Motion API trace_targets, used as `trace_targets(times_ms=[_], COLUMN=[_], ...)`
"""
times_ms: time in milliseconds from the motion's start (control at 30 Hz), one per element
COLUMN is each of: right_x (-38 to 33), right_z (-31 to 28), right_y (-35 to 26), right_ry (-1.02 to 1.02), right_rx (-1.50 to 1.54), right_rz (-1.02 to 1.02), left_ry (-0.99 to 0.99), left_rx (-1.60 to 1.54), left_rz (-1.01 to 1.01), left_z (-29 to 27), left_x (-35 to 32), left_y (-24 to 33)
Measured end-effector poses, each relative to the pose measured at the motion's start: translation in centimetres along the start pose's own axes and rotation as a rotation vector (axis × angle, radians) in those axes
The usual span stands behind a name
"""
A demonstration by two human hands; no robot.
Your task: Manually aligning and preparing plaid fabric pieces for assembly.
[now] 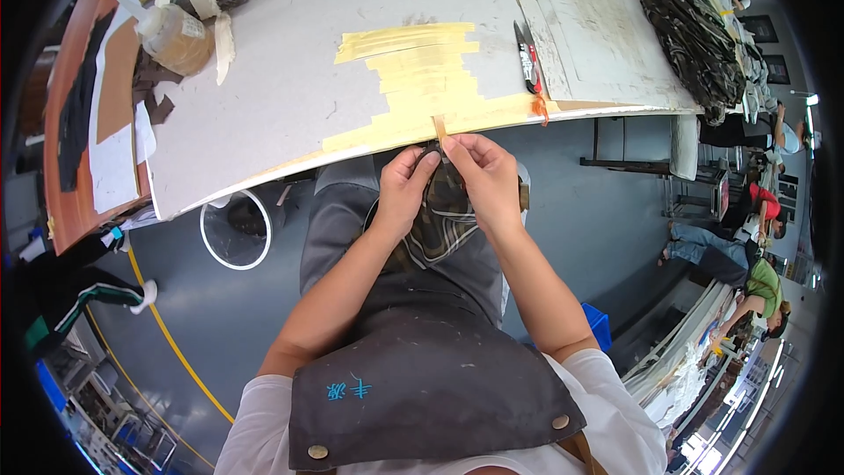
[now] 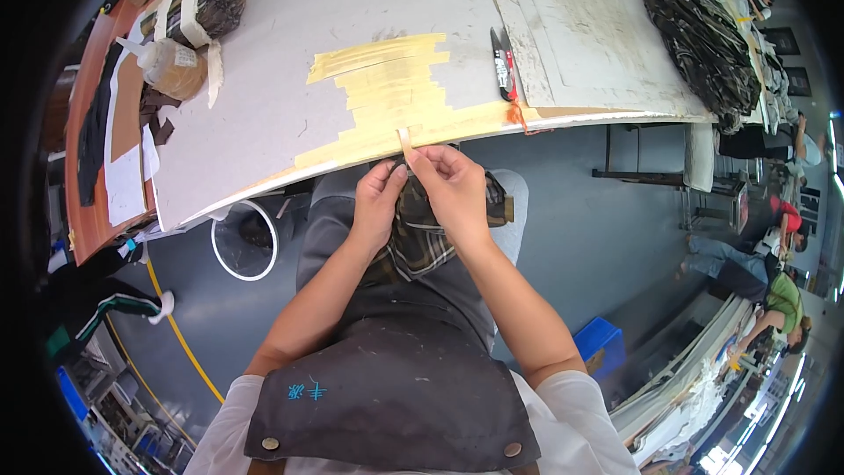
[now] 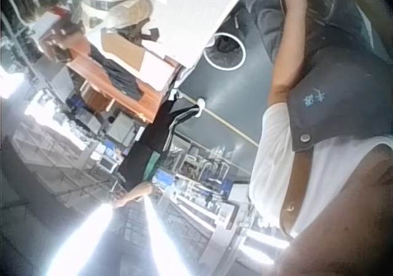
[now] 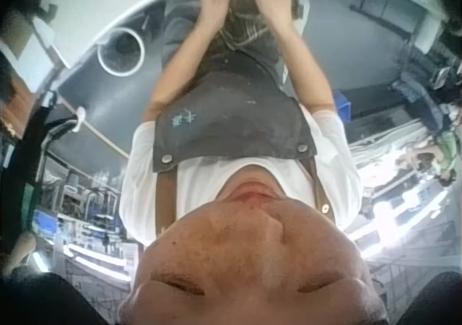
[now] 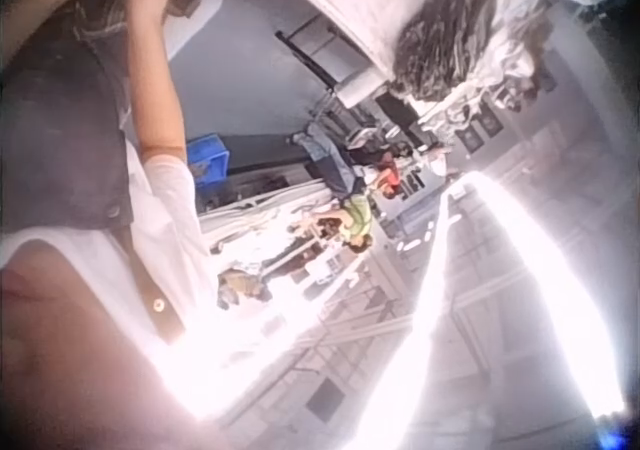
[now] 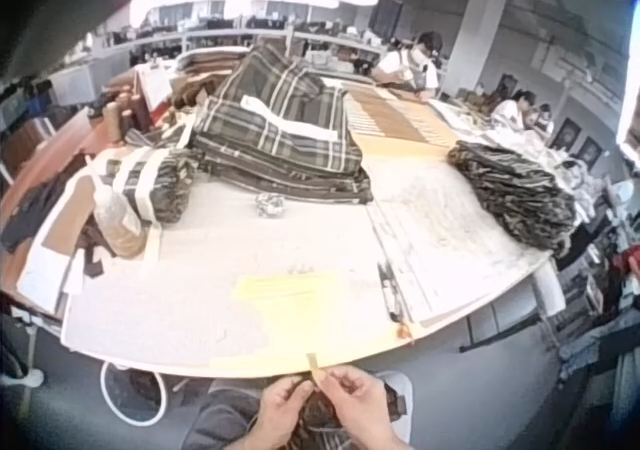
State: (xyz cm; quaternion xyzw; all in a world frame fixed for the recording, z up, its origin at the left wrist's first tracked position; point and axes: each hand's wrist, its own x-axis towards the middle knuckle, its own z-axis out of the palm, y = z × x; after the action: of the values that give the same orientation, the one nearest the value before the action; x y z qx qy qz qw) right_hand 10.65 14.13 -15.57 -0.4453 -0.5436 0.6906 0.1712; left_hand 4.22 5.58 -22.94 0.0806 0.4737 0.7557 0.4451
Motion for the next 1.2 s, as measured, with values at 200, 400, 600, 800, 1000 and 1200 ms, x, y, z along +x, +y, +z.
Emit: trace_targets(times_ms=[200, 400, 600, 800, 1000, 1200], right_x=[-1.2, -3.7, -7.5, -11.2, -12.6, -12.8], right_z=[-1.5, -2.9, -4.8, -5.7, -5.6, -5.9], right_y=[0.8, 2.3, 2.7, 1.6, -1.4, -3.0], right_ry=[-0.141, -0.205, -0.144, -0.196, -0.314, -0.441], right_rx=[0.0, -0.261, -0.454, -0.604, -0.557, -0.558], right_rz=[0.004, -0.066, -0.199, -0.362, -0.478, -0.467], left_ry=[0.028, 0.187, 0.081, 0.026, -0.35, -0.485], left_rx=[0.048, 0.619, 0.834, 1.065, -0.138, -0.295], left_rz=[-0.025, 0.272, 0.296, 0.142, -0.455, -0.426], left_z=[-0.5, -0.3, 0.1, -1.2, -2.5, -2.9], left_x=[0.1, -0.3, -2.9, -7.7, -12.0, -12.4], left_y=[0.3, 1.9, 3.4, 5.0, 6.5, 5.5])
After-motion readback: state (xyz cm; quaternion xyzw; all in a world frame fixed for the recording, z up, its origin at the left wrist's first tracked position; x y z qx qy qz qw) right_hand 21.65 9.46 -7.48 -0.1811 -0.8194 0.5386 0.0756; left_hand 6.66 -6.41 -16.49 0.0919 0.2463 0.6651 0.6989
